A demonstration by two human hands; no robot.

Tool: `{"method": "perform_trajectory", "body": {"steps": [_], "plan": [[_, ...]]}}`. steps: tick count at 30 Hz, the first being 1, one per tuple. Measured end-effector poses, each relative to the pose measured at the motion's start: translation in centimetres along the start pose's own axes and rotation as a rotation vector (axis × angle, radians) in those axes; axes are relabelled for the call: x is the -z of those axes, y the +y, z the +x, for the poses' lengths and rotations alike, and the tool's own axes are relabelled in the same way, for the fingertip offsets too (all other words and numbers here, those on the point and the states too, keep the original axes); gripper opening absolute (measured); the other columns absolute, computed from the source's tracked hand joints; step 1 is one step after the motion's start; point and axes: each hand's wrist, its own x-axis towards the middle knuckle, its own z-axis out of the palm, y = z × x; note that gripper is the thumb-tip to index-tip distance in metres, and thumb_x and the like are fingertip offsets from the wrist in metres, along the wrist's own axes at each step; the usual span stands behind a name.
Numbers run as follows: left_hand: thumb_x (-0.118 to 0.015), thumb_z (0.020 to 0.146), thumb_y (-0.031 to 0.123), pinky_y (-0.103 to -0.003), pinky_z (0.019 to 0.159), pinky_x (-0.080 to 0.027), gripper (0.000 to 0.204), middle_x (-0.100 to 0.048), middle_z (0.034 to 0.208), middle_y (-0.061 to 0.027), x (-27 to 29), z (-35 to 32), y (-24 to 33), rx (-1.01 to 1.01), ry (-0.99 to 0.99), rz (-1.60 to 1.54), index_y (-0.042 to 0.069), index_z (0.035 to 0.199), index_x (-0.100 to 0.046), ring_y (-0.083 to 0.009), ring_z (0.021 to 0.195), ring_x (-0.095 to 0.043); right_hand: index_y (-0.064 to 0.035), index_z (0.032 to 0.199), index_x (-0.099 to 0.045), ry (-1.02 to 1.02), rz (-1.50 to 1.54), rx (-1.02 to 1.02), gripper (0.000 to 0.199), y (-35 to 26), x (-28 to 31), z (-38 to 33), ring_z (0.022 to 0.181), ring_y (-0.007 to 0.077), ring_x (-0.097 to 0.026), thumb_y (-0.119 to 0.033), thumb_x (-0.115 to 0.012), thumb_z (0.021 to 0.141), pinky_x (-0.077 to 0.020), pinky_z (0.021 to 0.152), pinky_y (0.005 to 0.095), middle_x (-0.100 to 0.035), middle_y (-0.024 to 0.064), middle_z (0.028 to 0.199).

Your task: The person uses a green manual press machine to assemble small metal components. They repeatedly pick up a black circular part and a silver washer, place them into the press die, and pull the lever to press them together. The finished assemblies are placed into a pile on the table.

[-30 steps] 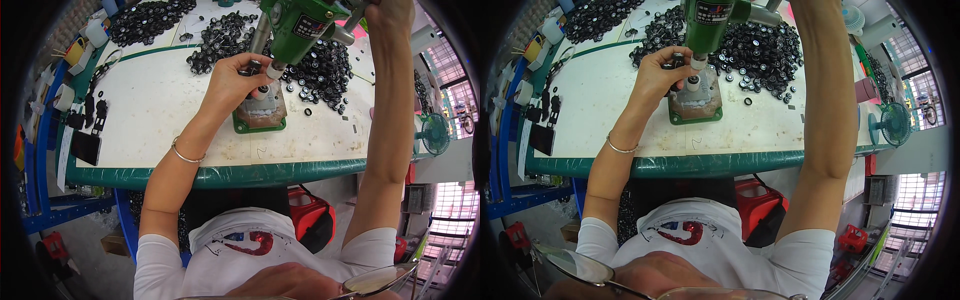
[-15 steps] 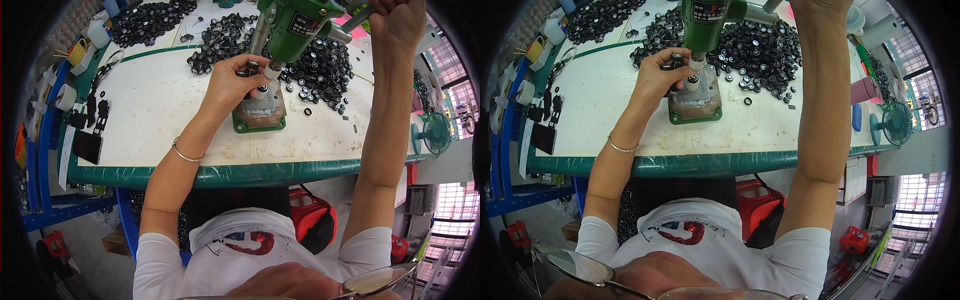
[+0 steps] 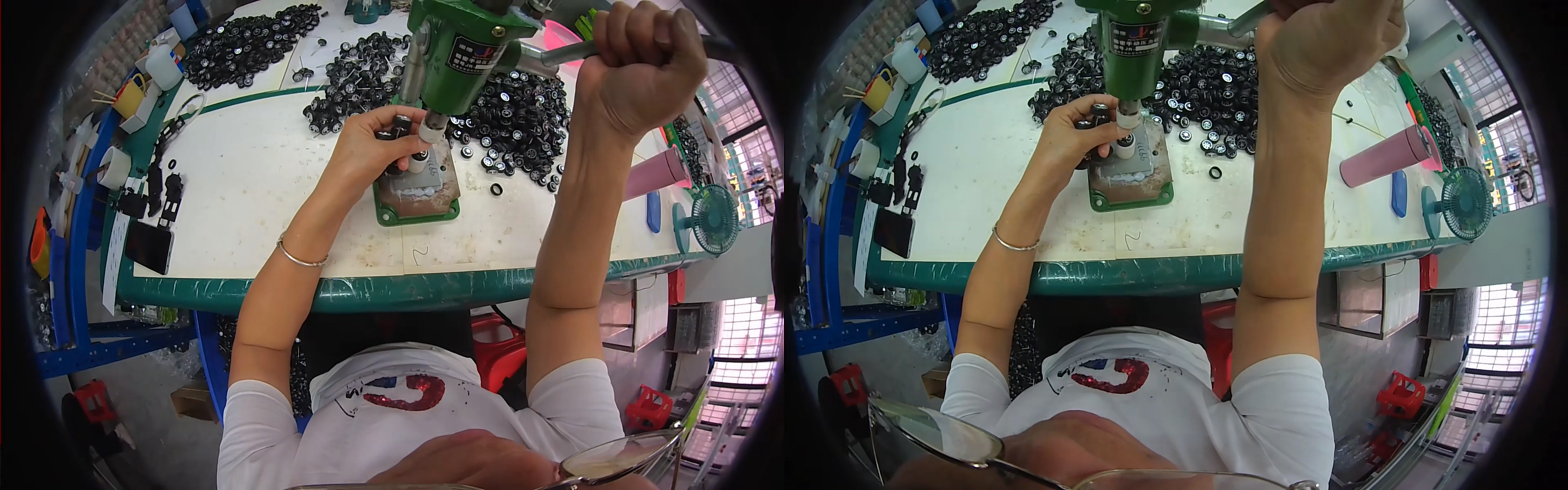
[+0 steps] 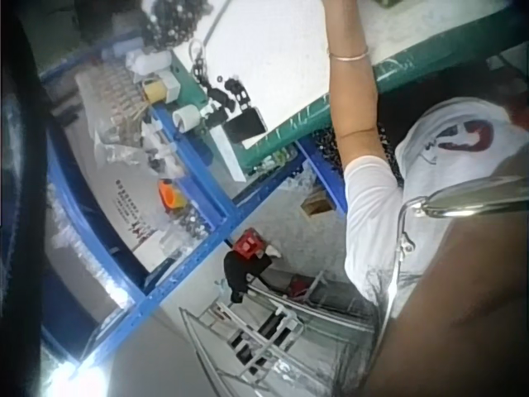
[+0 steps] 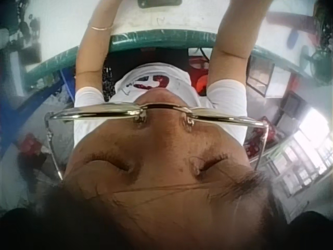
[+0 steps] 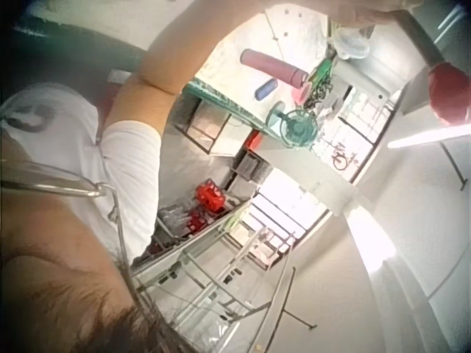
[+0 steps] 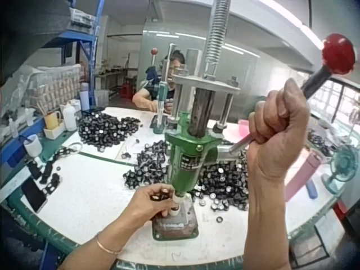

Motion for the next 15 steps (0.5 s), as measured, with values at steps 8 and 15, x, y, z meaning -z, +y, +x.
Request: {"method": "perform_trajectory", "body": {"steps": [8,15], "plan": [[-0.073,0.077,0.006,-0.021,0.054,-0.039,0.027,-0.064,0.078,-0.0039,0.2,0.2,-0.1,0.095,-0.062,-0.103,-0.002,0.102,-0.066,-0.0057,0.057,-0.051,-0.0159,0.072,-0.044,0.111,-0.137,-0.464,0.027,4.7,1.2,4.7,0.038,0.0019,-0.025,-0.028,-0.059,0.092,-0.0157,0.034,0.0187,-0.029,-0.0104,0.053],[-0.069,0.080,0.006,-0.017,0.051,-0.037,0.026,-0.060,0.078,-0.0036,7.2,-6.6,3.5,0.196,-0.062,0.008,-0.001,0.104,-0.062,-0.0039,0.055,-0.047,-0.0131,0.087,-0.058,0.002,-0.082,-0.694,0.015,9.6,4.2,5.2,0.043,0.0042,-0.037,-0.027,-0.059,0.091,-0.0274,0.038,0.0209,-0.043,-0.0077,0.057]]}}
